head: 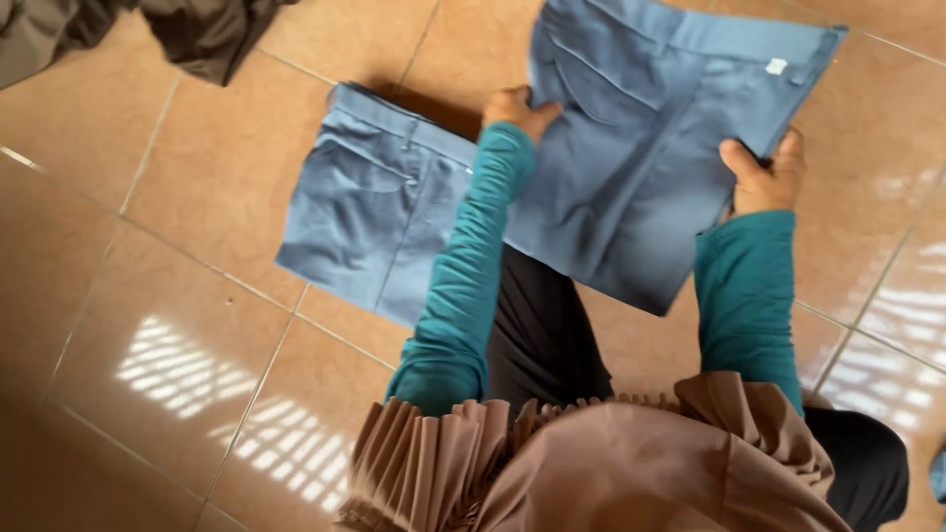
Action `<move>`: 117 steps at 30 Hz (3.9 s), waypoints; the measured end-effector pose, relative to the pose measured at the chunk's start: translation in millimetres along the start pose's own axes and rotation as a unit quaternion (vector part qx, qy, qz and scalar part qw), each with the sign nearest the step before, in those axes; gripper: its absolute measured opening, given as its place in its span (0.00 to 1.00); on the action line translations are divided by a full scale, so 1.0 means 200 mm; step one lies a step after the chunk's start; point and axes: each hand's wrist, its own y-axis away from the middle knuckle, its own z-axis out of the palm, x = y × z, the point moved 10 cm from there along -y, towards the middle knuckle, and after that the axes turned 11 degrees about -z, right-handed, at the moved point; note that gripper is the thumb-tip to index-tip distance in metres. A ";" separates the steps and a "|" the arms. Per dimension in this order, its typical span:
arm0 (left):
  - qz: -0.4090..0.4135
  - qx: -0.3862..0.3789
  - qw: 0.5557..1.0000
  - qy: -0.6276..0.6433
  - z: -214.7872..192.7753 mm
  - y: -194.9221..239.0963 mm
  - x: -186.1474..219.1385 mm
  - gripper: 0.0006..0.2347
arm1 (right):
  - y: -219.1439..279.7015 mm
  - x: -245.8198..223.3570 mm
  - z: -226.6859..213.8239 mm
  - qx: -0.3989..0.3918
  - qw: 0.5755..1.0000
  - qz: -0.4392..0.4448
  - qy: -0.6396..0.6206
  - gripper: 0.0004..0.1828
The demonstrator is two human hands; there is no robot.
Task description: The person sits on a tiled floor and folds several pairs of light blue trousers by hand. They lay each pair flat, fold the legs inward, then fold the garment into a compact rectangle, and place it on a growing stack to the left.
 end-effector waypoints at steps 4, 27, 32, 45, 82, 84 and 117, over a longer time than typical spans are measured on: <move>0.025 0.104 0.994 -0.021 -0.73 -0.15 -0.44 0.26 | 0.16 0.04 0.61 -0.013 0.983 0.037 -0.179 0.23; -0.365 0.046 0.923 -0.118 -1.08 0.19 -1.85 0.42 | 1.30 0.44 1.49 -0.294 0.896 0.315 0.106 0.53; -0.171 0.219 0.945 -0.171 -0.92 0.34 -1.20 0.40 | 0.89 0.41 1.39 -0.249 0.945 0.036 0.209 0.28; -0.016 0.151 0.968 -0.198 -0.29 0.51 -0.71 0.25 | 0.83 0.69 1.78 -0.403 0.758 -0.126 0.497 0.31; -0.023 0.162 0.965 -0.204 -0.23 0.50 -0.60 0.27 | 0.77 0.52 1.63 -0.420 0.732 -0.045 0.534 0.32; -0.024 0.134 0.968 -0.210 -0.20 0.50 -0.56 0.27 | 0.75 0.54 1.59 -0.405 0.745 -0.043 0.529 0.33; 0.511 -0.158 0.817 -0.212 2.05 2.94 1.37 0.26 | 1.33 0.32 -2.21 0.108 0.722 0.336 0.596 0.34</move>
